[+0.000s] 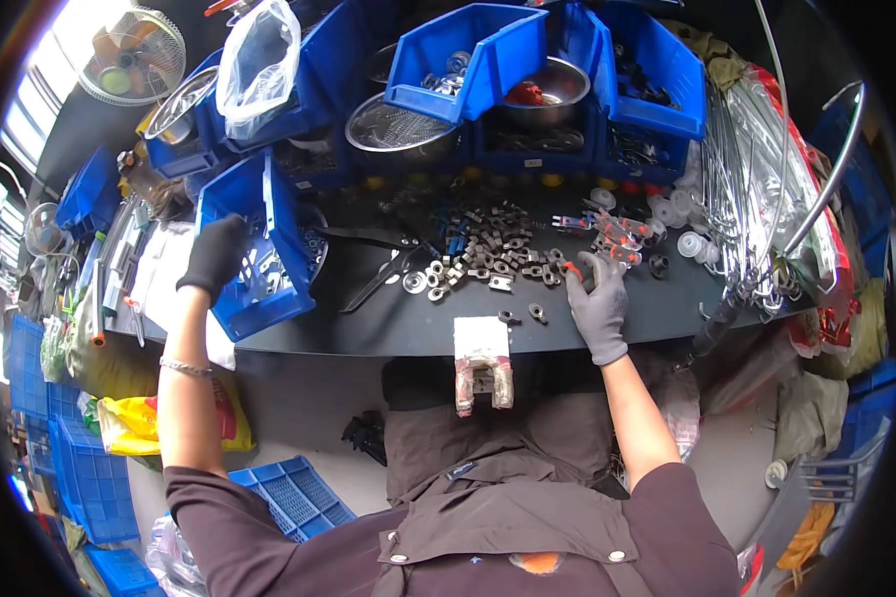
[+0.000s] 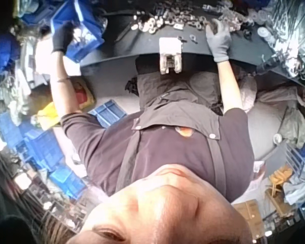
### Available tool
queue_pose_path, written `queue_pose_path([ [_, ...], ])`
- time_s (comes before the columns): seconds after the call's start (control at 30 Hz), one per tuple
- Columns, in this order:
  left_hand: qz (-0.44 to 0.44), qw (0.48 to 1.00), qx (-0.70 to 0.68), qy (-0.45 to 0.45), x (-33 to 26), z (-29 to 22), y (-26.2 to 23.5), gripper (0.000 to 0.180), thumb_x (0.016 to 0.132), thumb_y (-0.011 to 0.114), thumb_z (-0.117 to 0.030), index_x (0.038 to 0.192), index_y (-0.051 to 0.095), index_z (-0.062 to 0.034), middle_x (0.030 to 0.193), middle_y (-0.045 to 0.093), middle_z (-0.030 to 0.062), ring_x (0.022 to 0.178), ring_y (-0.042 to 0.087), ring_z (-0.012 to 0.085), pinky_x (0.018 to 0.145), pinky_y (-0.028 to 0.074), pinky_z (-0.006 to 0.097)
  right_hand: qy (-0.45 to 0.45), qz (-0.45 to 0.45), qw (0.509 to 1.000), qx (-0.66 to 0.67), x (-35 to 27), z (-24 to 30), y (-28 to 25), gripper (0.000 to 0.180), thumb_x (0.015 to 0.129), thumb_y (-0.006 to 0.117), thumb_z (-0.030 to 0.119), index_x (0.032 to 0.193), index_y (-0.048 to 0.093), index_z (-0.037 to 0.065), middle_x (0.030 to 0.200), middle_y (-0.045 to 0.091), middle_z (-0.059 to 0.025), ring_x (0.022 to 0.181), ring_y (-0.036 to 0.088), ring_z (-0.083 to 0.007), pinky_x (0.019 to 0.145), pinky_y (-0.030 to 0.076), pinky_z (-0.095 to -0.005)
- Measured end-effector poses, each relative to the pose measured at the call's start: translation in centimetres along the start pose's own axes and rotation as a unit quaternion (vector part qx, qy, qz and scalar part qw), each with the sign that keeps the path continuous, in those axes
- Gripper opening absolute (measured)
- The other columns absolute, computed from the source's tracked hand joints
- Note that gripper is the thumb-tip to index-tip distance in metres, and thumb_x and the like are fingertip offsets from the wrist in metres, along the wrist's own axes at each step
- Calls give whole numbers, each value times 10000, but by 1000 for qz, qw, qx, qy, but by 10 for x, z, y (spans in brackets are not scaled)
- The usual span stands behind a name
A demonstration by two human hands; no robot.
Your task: The person assembles small orange plastic components and metal housings by hand at a workstation, taking them from storage bins and fitting them together.
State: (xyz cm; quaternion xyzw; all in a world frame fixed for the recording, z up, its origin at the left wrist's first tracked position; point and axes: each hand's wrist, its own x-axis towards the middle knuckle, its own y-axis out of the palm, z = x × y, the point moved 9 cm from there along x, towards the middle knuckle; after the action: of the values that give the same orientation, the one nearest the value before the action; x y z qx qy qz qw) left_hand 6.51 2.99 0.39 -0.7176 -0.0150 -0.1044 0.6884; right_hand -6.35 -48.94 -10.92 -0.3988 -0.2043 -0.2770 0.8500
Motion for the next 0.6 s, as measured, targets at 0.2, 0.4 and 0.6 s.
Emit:
queue_pose_path([
  [0.2,-201,890,-410,12,-35,-74,-78,112,914,580,-148,972,567,-53,723,576,-2,605,542,67,518,426,234,-66,38,997,17,2,29,1,254,781,670,123,1032,659,86,958,604,-132,850,625,-283,734,507,-354],
  [0.4,185,723,-665,-22,-90,-207,27,213,868,626,-85,1077,605,-47,863,620,25,757,572,89,689,473,234,61,16,998,23,15,-16,-6,171,807,631,88,972,658,54,948,616,-133,832,616,-281,751,504,-353],
  [0.6,112,842,-514,121,-82,-269,103,230,801,684,-93,1023,688,-34,928,708,103,819,683,162,735,531,282,38,175,978,-105,24,-9,16,300,794,660,338,927,689,71,892,675,-138,884,637,-299,779,486,-403],
])
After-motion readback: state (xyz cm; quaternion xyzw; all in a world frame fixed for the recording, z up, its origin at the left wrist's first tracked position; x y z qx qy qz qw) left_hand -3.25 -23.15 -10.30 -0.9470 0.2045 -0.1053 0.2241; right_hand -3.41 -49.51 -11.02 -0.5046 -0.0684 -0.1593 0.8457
